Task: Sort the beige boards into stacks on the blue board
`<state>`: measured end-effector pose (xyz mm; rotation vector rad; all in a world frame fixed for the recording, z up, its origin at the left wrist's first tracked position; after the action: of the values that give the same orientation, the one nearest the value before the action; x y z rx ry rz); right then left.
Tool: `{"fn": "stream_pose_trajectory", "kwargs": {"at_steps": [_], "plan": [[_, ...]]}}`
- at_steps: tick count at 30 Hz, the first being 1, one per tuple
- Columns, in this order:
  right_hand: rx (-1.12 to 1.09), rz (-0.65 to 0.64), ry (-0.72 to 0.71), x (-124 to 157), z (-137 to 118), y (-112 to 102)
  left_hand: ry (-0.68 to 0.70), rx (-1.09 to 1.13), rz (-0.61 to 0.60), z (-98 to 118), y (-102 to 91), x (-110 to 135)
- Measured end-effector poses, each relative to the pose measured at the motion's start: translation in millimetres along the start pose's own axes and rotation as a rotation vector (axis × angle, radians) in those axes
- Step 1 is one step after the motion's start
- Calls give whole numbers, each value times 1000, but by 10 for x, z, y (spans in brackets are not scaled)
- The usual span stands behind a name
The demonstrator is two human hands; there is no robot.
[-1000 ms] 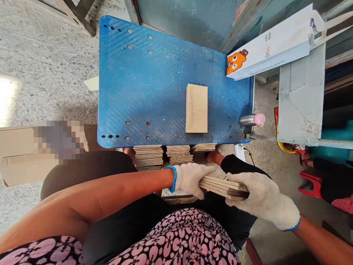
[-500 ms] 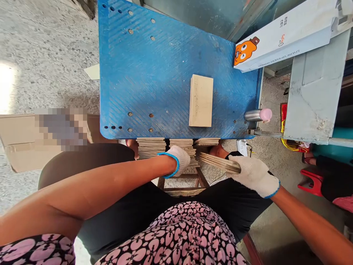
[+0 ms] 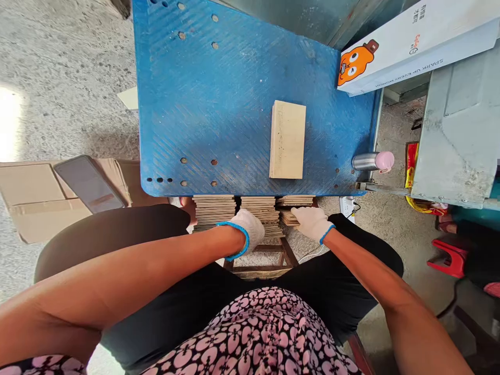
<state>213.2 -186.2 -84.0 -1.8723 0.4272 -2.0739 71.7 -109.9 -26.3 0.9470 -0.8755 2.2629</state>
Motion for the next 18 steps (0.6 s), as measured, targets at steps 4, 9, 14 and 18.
{"fn": "stream_pose_trajectory", "kwargs": {"at_steps": [4, 9, 14, 18], "plan": [[-9, -42, -10, -163, -1, 78, 16, -42, -33, 5, 47, 0], [-31, -24, -14, -247, 8, 98, -7, 26, 18, -12, 67, -57], [-37, 49, -9, -200, 38, 137, 2, 39, -10, 10, 99, -96], [-75, 175, -67, -100, 43, 158, 11, -12, -40, 36, 91, -82]]}}
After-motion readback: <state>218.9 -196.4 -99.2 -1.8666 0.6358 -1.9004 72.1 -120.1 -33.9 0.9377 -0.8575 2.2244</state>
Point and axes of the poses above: each hand's wrist, its own x-axis away from the middle knuckle, its own y-axis out of the palm, z = x × y, the point moved 7 cm from there along -x, towards the middle knuckle, and after that the axes turned 7 degrees about x, right-handed, at the moved point
